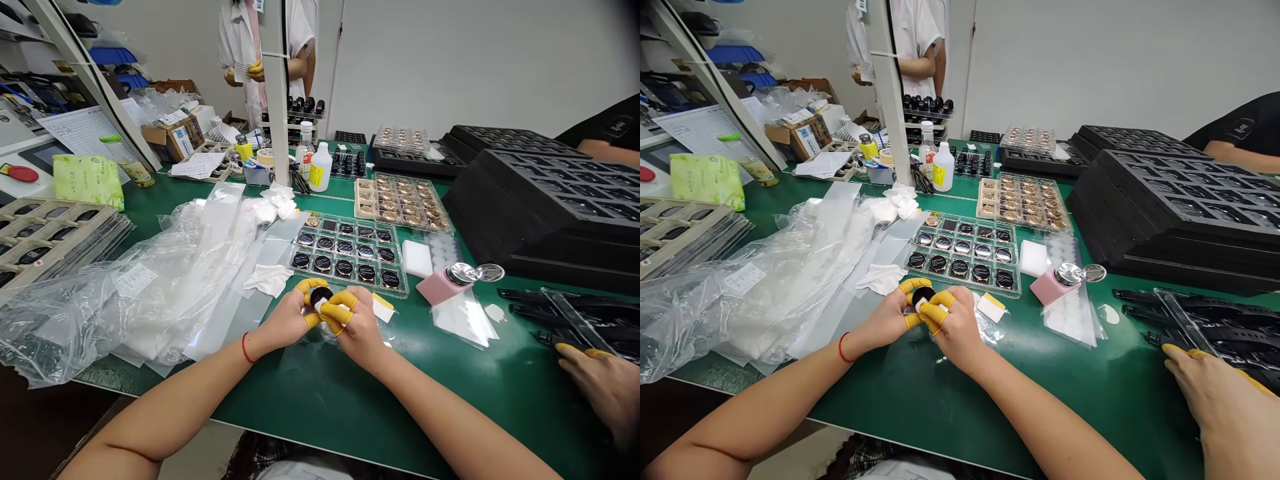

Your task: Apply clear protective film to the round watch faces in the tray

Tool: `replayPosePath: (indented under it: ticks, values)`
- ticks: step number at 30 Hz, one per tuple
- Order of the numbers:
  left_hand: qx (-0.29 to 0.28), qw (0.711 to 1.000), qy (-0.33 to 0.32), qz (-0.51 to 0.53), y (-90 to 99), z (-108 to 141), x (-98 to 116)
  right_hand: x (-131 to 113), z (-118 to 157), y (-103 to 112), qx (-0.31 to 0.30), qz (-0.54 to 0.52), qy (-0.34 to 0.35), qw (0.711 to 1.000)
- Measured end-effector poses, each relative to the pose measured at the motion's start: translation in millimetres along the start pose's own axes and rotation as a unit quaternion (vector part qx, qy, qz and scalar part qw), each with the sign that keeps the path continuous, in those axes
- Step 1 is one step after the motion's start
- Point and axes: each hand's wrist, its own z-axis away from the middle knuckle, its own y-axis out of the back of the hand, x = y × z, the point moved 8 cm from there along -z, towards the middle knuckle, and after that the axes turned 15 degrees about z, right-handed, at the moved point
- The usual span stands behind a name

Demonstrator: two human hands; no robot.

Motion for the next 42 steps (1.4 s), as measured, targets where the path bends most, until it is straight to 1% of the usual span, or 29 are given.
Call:
replayPosePath:
  ticks: [2, 4, 8, 10, 12, 14, 16, 18, 20, 22, 24, 29, 33, 36, 38, 42]
  values:
    - [-0.018, 1.0, -0.005, -0.007, -2.5, 0.5, 0.5, -7.5, 0.0, -3.1, 0.002, 0.007, 0.016, 1.0]
    - [-0.031, 0.999, -0.01, -0.003, -5.5, 0.7, 2.2, -5.8, -2.6, -7.8, 0.002, 0.02, 0.003, 1.0]
    - [-0.021, 1.0, -0.012, 0.017, -7.1, -0.9, 6.1, 16.5, -8.7, -12.5, 0.011, 0.036, -0.06, 0.997]
    - [-0.01, 1.0, -0.008, 0.019, -5.9, -1.7, 7.0, 32.0, -10.5, -12.5, 0.002, 0.052, -0.096, 0.994]
    - [0.002, 1.0, -0.008, 0.025, -3.1, -1.7, 7.8, 48.5, -11.0, -12.3, -0.035, 0.067, -0.134, 0.988]
    - [0.008, 0.999, -0.008, 0.039, 0.2, -0.9, 8.3, 62.8, -9.9, -9.6, -0.08, 0.06, -0.17, 0.98]
    - [0.004, 0.998, -0.012, 0.058, 2.9, 0.2, 9.7, 72.1, -7.8, -4.5, -0.117, 0.015, -0.203, 0.972]
    - [0.001, 0.997, -0.027, 0.068, 5.3, 1.4, 13.2, 75.4, -4.4, -2.0, -0.162, -0.055, -0.238, 0.956]
    - [0.003, 0.997, -0.043, 0.069, 7.4, 2.4, 17.3, 73.3, -0.1, -2.7, -0.208, -0.12, -0.27, 0.933]
    - [0.003, 0.996, -0.047, 0.073, 7.9, 3.0, 19.0, 67.6, 1.8, -3.5, -0.235, -0.157, -0.281, 0.917]
    - [-0.001, 0.995, -0.043, 0.09, 6.9, 3.0, 18.4, 61.9, 0.0, -1.9, -0.233, -0.162, -0.27, 0.92]
    - [-0.01, 0.99, -0.02, 0.142, 3.9, 1.6, 14.1, 54.7, -5.1, 4.4, -0.203, -0.108, -0.225, 0.947]
    - [0.001, 0.991, -0.006, 0.134, 3.7, -0.5, 10.0, 46.9, -11.6, 18.3, -0.174, -0.119, -0.197, 0.957]
    - [-0.011, 0.994, 0.0, 0.107, -0.7, -1.2, 5.7, 41.7, -16.8, 28.6, -0.168, -0.139, -0.21, 0.953]
    - [-0.02, 0.997, -0.001, 0.081, -4.4, -0.4, 4.0, 37.1, -18.9, 29.0, -0.175, -0.16, -0.22, 0.946]
    - [-0.048, 0.997, -0.014, 0.058, -13.3, 3.0, 7.6, 28.9, -16.9, 12.6, -0.206, -0.224, -0.239, 0.922]
